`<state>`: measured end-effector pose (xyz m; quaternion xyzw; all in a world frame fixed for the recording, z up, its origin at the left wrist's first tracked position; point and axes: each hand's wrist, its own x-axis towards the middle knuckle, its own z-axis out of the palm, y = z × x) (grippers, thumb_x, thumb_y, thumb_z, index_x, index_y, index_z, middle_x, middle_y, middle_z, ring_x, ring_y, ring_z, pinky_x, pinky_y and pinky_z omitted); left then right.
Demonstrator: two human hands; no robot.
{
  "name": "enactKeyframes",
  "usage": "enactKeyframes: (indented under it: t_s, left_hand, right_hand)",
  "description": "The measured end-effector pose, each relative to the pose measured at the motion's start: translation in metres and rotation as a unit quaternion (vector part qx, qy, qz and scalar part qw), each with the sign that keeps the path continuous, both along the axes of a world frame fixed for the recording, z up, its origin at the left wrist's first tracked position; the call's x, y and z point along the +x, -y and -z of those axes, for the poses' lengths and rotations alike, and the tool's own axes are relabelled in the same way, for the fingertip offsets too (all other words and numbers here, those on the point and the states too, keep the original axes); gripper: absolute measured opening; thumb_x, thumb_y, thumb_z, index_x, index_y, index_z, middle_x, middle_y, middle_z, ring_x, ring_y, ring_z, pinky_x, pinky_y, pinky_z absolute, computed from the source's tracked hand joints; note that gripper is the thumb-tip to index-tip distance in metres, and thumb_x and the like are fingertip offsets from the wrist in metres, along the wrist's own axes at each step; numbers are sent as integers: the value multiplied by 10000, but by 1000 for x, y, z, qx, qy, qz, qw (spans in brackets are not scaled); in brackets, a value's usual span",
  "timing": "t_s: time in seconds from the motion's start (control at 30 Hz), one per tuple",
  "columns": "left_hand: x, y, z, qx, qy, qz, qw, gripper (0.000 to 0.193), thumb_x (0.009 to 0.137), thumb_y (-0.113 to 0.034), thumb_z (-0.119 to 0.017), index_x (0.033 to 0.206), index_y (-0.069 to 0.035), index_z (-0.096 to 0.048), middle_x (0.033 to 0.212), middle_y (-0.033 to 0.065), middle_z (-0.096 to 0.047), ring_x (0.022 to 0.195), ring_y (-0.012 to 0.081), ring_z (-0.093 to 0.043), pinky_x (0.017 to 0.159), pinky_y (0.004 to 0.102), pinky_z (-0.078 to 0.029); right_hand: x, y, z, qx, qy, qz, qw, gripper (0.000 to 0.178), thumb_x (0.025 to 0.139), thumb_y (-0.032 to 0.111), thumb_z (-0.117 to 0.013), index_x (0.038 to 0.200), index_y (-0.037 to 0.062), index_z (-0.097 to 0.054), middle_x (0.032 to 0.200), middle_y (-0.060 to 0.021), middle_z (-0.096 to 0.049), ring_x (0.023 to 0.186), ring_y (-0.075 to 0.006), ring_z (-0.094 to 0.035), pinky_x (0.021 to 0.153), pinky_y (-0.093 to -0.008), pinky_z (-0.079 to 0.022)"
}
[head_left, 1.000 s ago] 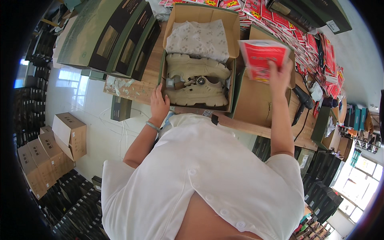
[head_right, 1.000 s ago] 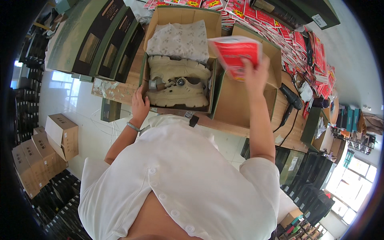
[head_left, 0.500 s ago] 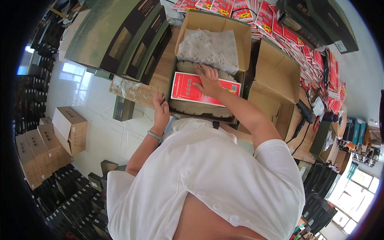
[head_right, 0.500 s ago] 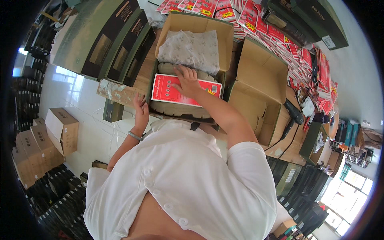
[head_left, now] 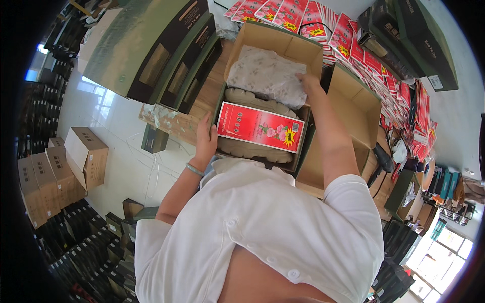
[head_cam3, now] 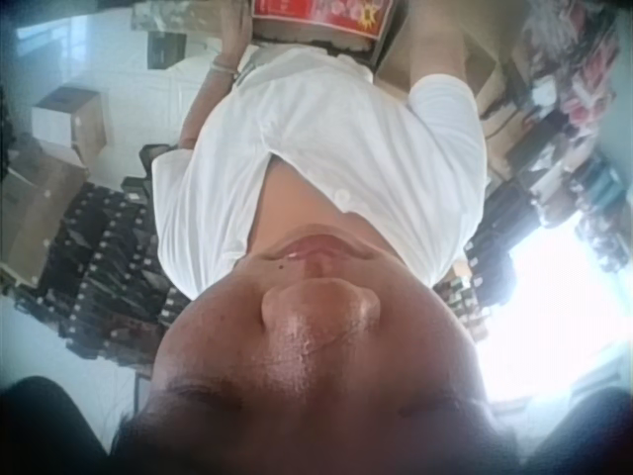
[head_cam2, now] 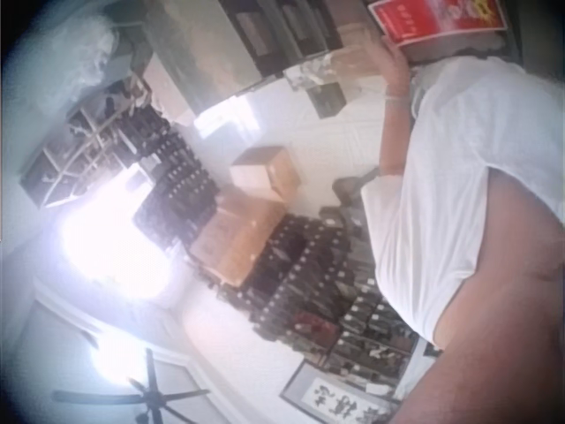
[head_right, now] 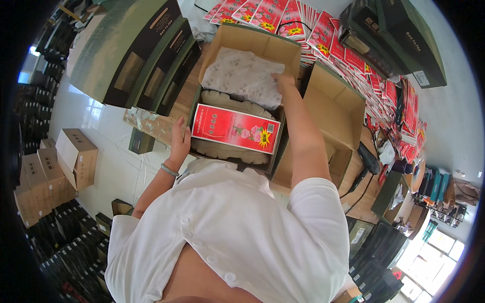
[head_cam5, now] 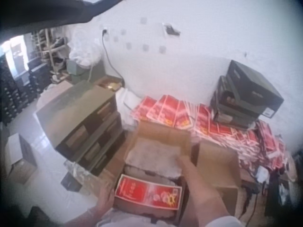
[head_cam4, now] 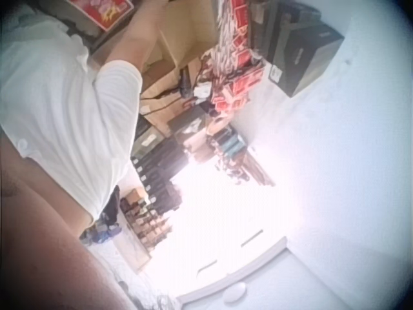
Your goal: The person uses a heat gun to apply a label to a green box, then stacks the box with others on the floor. They later open a box, place a shoe inside with bubble wrap and a red card, close it, and repeat the labeling process.
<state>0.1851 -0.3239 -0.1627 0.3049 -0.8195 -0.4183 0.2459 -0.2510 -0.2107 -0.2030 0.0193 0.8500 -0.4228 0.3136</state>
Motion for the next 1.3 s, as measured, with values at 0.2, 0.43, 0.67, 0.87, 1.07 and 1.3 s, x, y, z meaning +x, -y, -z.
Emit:
enactKeyframes:
  t_s: [0.2,0.43,0.67,0.87,1.07,1.3]
  left_hand:
    - [-16,-1,1,-15,127,45,991,400,952,-135,-500,1351,-101,-489,1334,286,-471,1221,440,-451,1036,497,-370]
    - [-30,22,14,15,0,20,1000,426,985,-261,-499,1356,-53,-464,1295,230,-529,1031,360,-590,892,445,-479]
    - [-51,30,-33,580,44,-30,813,756,947,-613,-441,1445,-60,-309,1212,129,-599,1019,230,-606,904,380,-488]
    - [-48,31,-28,442,195,49,874,564,884,-479,-623,1218,-29,-560,984,92,-660,883,187,-627,763,301,-501]
    - [-3,23,-12,225,164,19,960,517,821,-130,-736,1273,-41,-502,1074,113,-624,895,234,-619,730,364,-505]
    - [16,-19,-40,-157,111,76,979,340,833,-103,-667,1159,-72,-577,1068,125,-589,940,308,-576,812,412,-477]
  right_hand:
    - [9,-50,-42,-295,-67,0,953,286,910,272,-686,1050,25,-654,938,-52,-682,835,-145,-639,779,-319,-509]
    - [136,-100,-151,-366,79,-257,891,261,866,169,-695,1097,66,-630,1150,-35,-632,1076,-192,-570,961,-362,-454]
    - [235,-187,-115,-91,-95,-492,860,190,787,35,-654,953,126,-636,1174,-18,-663,1203,-266,-517,1094,-424,-271]
    - [258,-211,-92,-96,-215,-418,878,192,765,-21,-600,865,141,-628,1200,47,-679,1337,-244,-440,1119,-493,-196]
    - [272,-225,-65,-51,-288,-364,884,225,755,-21,-588,867,166,-644,1226,33,-663,1341,-267,-425,1100,-530,-200]
    - [279,-219,-85,73,-344,-369,860,236,795,83,-638,1016,162,-659,1331,-80,-543,1241,-313,-475,1052,-481,-299]
